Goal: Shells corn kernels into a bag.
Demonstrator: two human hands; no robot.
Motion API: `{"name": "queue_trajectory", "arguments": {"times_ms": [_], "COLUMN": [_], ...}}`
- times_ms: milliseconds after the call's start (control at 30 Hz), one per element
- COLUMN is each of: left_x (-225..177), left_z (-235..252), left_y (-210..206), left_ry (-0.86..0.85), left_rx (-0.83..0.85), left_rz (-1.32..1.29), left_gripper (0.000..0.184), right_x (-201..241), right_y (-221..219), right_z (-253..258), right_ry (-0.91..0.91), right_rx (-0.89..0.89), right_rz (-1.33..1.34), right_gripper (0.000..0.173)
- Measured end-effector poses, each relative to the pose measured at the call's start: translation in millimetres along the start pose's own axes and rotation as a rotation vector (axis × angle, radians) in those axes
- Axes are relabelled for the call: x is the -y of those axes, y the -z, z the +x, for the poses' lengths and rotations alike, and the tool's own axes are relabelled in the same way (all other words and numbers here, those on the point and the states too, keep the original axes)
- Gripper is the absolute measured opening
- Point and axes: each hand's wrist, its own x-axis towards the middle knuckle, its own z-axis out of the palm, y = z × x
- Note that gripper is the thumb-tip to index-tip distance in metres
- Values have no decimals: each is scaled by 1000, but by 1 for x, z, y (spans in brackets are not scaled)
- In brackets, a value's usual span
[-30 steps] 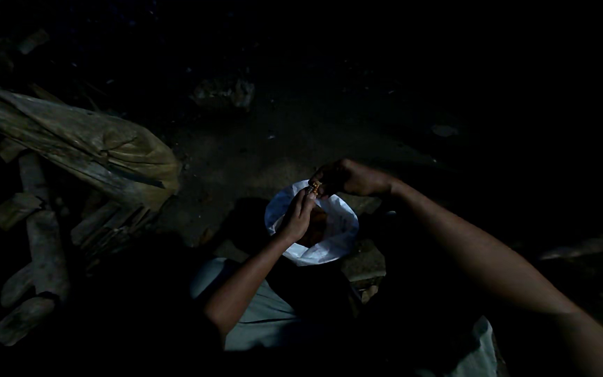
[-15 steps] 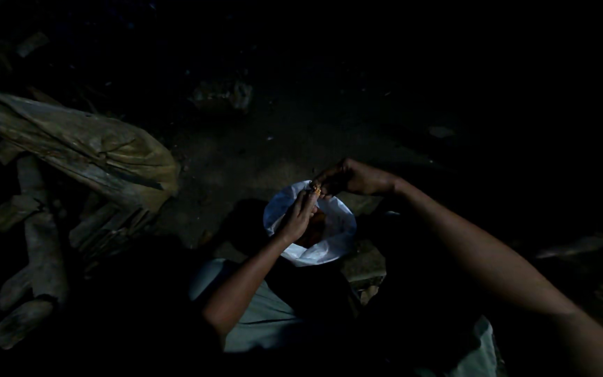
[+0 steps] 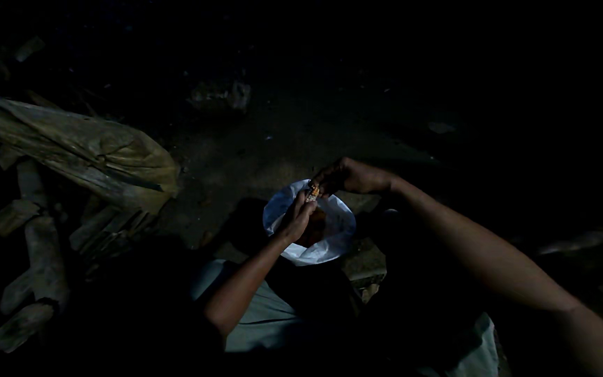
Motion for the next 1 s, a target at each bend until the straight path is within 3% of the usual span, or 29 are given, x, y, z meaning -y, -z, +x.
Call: {"name": "queue_trajectory", "arguments": {"times_ms": [167, 1000], "left_x": [-6, 4], "left_z": [-3, 1], "left_y": [-1, -3], "left_ry": [-4, -50], "left_rx": [-33, -16], "left_rz": [23, 24], "left_gripper": [54, 45], "right_x": [5, 5], "right_y": [-3, -3], "right_z": [-1, -1], "right_ry": [-9, -19], "right_rx": [-2, 8], "right_rz": [-1, -2], "right_gripper": [17, 13]}}
